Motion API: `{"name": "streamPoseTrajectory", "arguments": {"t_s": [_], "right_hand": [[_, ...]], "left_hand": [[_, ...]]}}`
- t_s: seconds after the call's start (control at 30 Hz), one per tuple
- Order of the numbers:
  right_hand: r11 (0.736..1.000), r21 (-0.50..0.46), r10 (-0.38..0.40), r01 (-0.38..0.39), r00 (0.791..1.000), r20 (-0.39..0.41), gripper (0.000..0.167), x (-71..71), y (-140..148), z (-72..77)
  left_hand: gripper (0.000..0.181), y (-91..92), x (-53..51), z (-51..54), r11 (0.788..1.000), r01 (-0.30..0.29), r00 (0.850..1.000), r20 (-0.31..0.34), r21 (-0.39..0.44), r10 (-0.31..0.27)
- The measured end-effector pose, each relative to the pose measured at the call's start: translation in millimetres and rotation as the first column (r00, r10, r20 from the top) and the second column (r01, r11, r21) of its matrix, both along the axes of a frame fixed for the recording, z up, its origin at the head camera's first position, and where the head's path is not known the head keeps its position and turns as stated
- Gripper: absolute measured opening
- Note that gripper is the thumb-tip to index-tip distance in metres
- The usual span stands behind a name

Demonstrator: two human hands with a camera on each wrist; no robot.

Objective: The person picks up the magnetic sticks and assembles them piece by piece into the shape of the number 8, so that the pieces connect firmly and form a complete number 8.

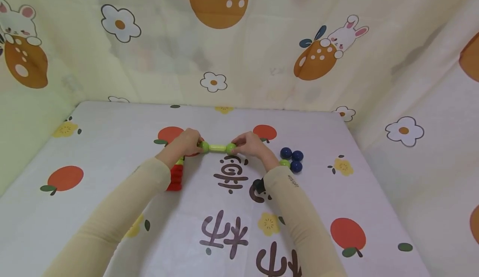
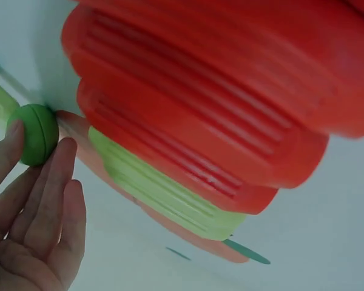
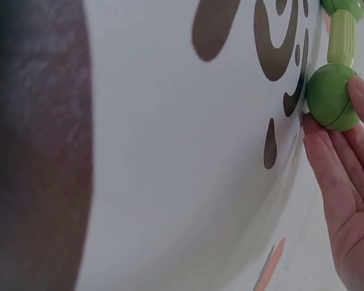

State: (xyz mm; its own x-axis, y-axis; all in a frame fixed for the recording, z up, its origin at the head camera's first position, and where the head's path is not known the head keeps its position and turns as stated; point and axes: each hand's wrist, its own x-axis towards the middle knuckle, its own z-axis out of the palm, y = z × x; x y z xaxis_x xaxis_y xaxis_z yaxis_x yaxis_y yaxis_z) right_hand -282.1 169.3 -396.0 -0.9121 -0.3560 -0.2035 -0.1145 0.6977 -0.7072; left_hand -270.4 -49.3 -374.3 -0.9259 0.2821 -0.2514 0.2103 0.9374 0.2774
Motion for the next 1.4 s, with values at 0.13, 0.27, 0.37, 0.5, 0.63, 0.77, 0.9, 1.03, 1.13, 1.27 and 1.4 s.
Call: {"name": "streamPoseTrajectory", "arguments": {"t_s": [0.13, 0.27, 0.37, 0.5, 0.63, 0.77, 0.9, 1.03, 1.13, 1.27, 1.4], "right_hand": [[1.000, 0.013, 0.002, -0.002, 1.000, -0.001, 0.036, -1.1, 1.3, 1.2], [1.000, 0.018, 0.007, -0.007, 1.000, 0.001, 0.036, -1.6, 0.7, 3.4], [0.999, 0.037, 0.011, -0.011, 1.000, -0.005, 0.036, -2.2, 0.3, 4.1], [0.997, 0.066, 0.030, -0.029, 0.999, -0.020, 0.036, -2.6, -1.0, 2.9], [0.996, 0.075, 0.040, -0.038, 0.999, -0.027, 0.036, -3.1, -3.1, 1.8], [0.997, 0.072, 0.039, -0.036, 0.998, -0.040, 0.036, -3.4, -4.0, 1.5], [0.997, 0.073, 0.035, -0.031, 0.998, -0.046, 0.036, -3.2, -2.2, 1.0], [0.998, 0.060, 0.025, -0.022, 0.999, -0.047, 0.038, -3.1, 0.4, -0.4], [0.999, 0.048, 0.022, -0.020, 0.999, -0.050, 0.038, -2.5, 1.6, -1.1], [0.999, 0.045, 0.027, -0.024, 0.997, -0.067, 0.037, -1.0, 4.3, -1.4], [0.998, 0.059, 0.023, -0.018, 0.995, -0.095, 0.037, -0.5, 8.3, -1.6]], "left_hand": [[0.027, 0.3, -0.4, -2.5, 1.000, -0.007, 1.000, -0.006, 0.010, 0.007], [0.027, -2.5, -1.7, -1.4, 1.000, 0.027, 0.999, -0.028, 0.009, -0.027], [0.027, -7.7, -2.3, 0.1, 0.998, 0.058, 0.998, -0.017, 0.028, -0.058], [0.031, -17.3, -0.7, 1.4, 0.996, 0.036, 0.998, 0.044, 0.078, -0.040], [0.038, -28.2, 3.0, 2.9, 0.992, -0.011, 0.996, 0.092, 0.125, -0.001], [0.040, -39.7, 8.2, 6.4, 0.987, 0.001, 0.996, 0.083, 0.158, -0.014], [0.039, -51.1, 13.2, 10.0, 0.983, 0.035, 0.998, 0.048, 0.182, -0.044], [0.036, -63.3, 17.0, 6.0, 0.978, 0.080, 0.997, -0.003, 0.193, -0.081], [0.034, -71.9, 21.4, 0.6, 0.979, 0.090, 0.996, -0.019, 0.181, -0.088], [0.031, -81.2, 27.5, -6.5, 0.984, 0.093, 0.996, -0.013, 0.152, -0.092], [0.028, -87.8, 30.1, -13.9, 0.982, 0.114, 0.993, -0.028, 0.152, -0.111]]}}
